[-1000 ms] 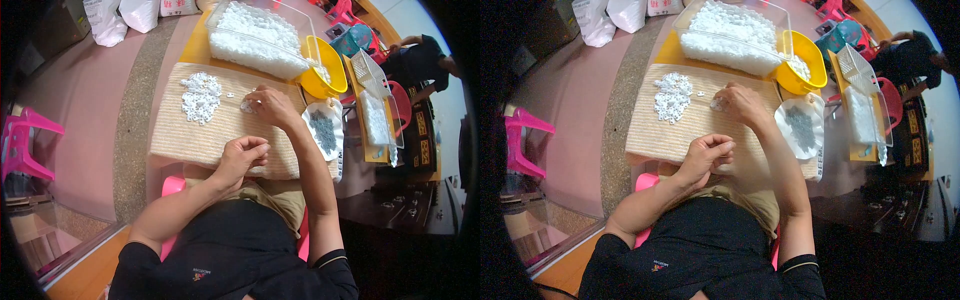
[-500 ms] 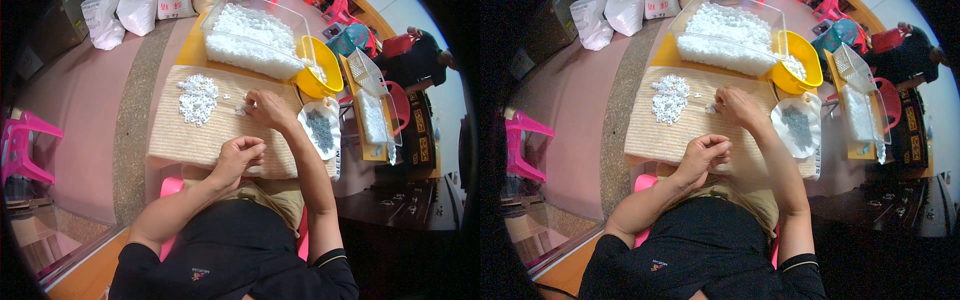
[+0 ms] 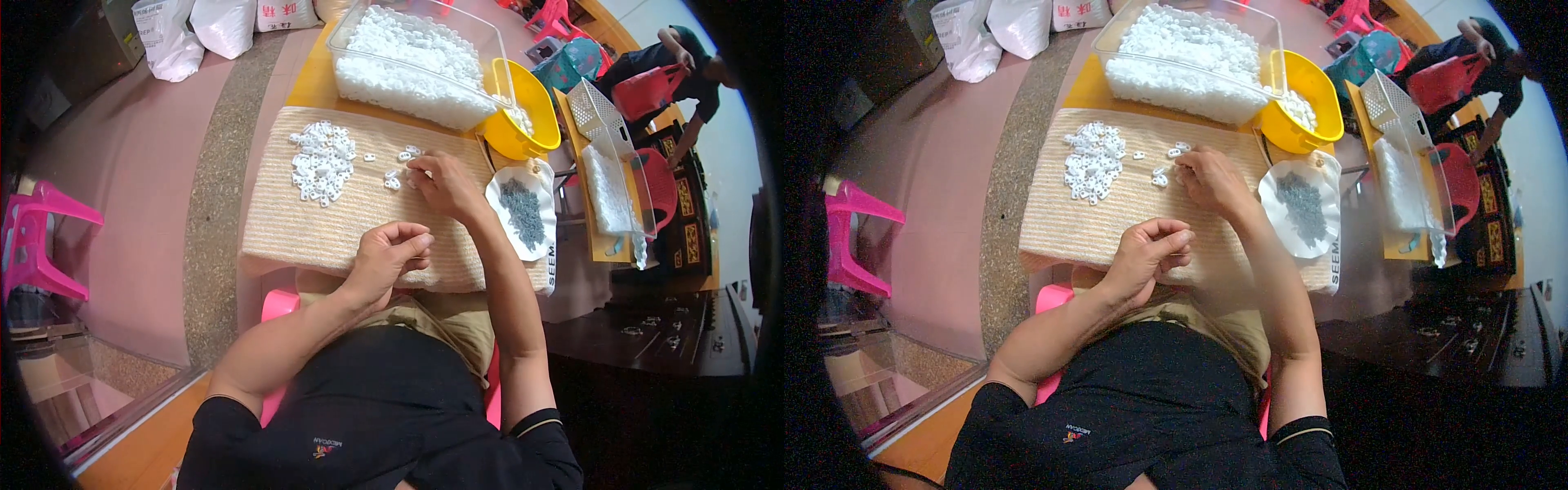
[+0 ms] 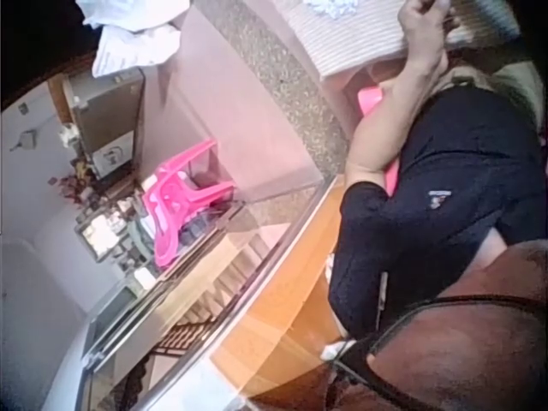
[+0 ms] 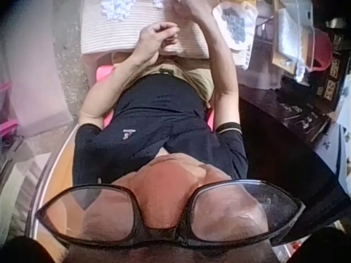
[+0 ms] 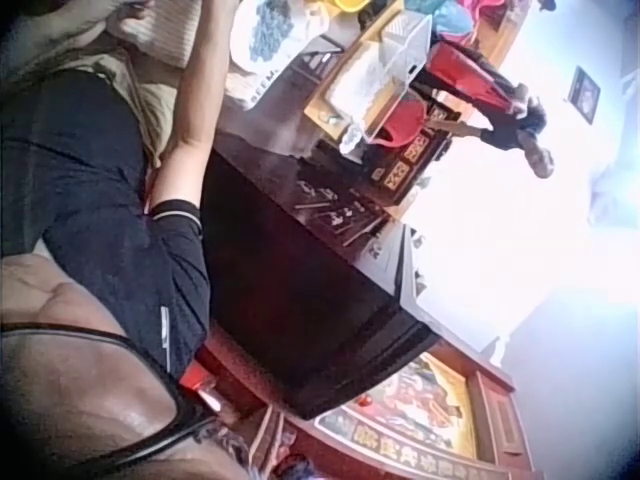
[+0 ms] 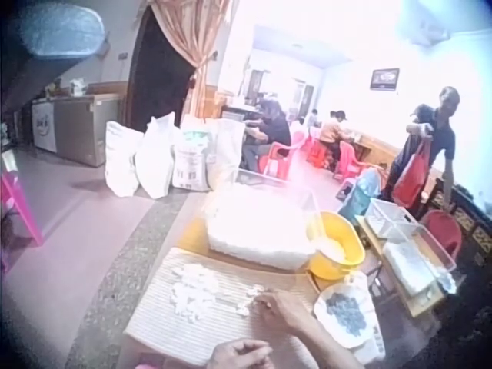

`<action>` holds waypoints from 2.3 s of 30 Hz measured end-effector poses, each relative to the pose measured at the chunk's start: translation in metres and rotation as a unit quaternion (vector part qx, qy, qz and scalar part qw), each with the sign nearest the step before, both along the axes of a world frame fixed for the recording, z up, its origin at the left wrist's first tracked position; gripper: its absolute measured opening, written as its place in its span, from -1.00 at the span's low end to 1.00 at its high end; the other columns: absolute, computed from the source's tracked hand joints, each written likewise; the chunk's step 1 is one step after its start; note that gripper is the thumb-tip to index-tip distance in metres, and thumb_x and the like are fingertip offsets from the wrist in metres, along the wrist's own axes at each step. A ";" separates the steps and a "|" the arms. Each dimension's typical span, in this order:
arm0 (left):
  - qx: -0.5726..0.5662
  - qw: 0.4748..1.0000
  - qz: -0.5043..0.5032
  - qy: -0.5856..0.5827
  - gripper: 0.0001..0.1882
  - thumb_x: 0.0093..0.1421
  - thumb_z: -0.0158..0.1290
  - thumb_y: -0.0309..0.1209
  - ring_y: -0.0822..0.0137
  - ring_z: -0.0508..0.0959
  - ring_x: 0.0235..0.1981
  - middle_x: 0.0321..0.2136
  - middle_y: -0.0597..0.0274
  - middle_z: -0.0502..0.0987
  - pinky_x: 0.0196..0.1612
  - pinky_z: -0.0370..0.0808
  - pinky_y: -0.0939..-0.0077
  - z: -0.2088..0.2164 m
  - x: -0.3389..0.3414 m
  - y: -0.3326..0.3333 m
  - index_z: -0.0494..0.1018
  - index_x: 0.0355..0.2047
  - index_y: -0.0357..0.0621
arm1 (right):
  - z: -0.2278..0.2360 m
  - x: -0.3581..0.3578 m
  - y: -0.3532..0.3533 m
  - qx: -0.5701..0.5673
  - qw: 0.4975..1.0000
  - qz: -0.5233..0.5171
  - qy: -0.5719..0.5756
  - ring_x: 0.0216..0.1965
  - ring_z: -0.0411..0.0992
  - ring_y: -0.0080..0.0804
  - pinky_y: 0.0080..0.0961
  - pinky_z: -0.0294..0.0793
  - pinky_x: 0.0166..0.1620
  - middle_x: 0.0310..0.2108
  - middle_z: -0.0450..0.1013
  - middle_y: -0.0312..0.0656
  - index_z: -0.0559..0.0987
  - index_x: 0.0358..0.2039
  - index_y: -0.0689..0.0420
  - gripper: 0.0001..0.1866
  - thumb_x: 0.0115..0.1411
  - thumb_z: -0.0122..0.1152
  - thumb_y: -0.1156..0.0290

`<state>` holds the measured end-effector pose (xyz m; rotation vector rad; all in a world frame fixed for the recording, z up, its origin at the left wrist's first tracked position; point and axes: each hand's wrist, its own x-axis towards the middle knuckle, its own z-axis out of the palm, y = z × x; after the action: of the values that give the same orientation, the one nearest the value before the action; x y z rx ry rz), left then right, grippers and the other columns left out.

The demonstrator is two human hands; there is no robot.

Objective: The recorder is assembling small white plastic components by manually inserting small blue pins into them.

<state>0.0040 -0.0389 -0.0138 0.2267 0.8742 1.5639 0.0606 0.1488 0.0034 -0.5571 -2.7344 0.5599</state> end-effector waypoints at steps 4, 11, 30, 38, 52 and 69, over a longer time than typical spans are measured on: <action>-0.002 1.000 0.001 -0.004 -0.86 0.16 0.15 -0.47 0.53 0.53 -0.43 -0.43 0.34 0.53 -0.30 0.57 0.61 -0.001 -0.001 -0.001 0.49 -0.26 -0.19 | 0.013 -0.006 -0.012 0.001 1.000 -0.006 -0.013 -0.19 0.47 -0.07 -0.30 0.44 -0.13 -0.22 0.49 -0.10 0.61 -0.24 0.13 -0.77 0.07 0.19 0.39; -0.006 1.000 0.002 -0.003 -0.86 0.17 0.15 -0.47 0.53 0.54 -0.43 -0.42 0.34 0.53 -0.30 0.58 0.62 -0.001 0.000 0.000 0.49 -0.26 -0.19 | 0.013 -0.020 -0.014 0.028 0.996 0.037 -0.082 -0.16 0.46 -0.10 -0.29 0.44 -0.10 -0.19 0.48 -0.14 0.61 -0.21 0.10 -0.74 0.05 0.14 0.43; -0.004 1.000 0.015 -0.006 -0.85 0.15 0.15 -0.48 0.54 0.52 -0.46 -0.45 0.33 0.52 -0.32 0.55 0.65 0.004 -0.002 -0.001 0.49 -0.27 -0.24 | -0.002 -0.011 -0.015 0.023 0.998 -0.029 -0.046 -0.22 0.43 0.00 -0.21 0.40 -0.17 -0.27 0.43 -0.03 0.50 -0.30 0.21 -0.84 0.18 0.04 0.41; -0.002 1.000 0.011 0.002 -0.86 0.17 0.14 -0.48 0.54 0.54 -0.45 -0.43 0.33 0.54 -0.31 0.57 0.65 0.000 -0.002 0.000 0.49 -0.26 -0.20 | 0.000 0.008 -0.021 0.022 0.997 -0.060 0.035 -0.22 0.45 -0.06 -0.27 0.43 -0.19 -0.25 0.45 -0.11 0.57 -0.31 0.15 -0.86 0.11 0.15 0.42; -0.019 1.000 0.008 0.002 -0.87 0.17 0.13 -0.49 0.53 0.54 -0.47 -0.43 0.33 0.54 -0.32 0.57 0.65 0.003 -0.002 -0.001 0.49 -0.26 -0.20 | -0.013 0.018 -0.028 0.040 0.995 -0.093 -0.004 -0.31 0.48 -0.07 -0.25 0.45 -0.25 -0.35 0.50 -0.13 0.61 -0.35 0.11 -0.83 0.11 0.17 0.32; 0.026 0.997 0.062 -0.023 -0.83 0.26 0.05 -0.41 0.47 0.53 -0.31 -0.33 0.31 0.55 -0.18 0.53 0.55 -0.003 -0.004 0.002 0.48 -0.18 -0.18 | 0.013 0.052 -0.093 0.072 0.987 -0.039 0.136 -0.48 0.48 -0.13 -0.34 0.46 -0.47 -0.41 0.45 -0.11 0.54 -0.35 0.17 -0.90 0.07 0.21 0.56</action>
<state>0.0000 -0.0365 -0.0164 0.1752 0.8266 1.7027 0.1130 0.0559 0.0168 -0.5097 -2.4586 0.3848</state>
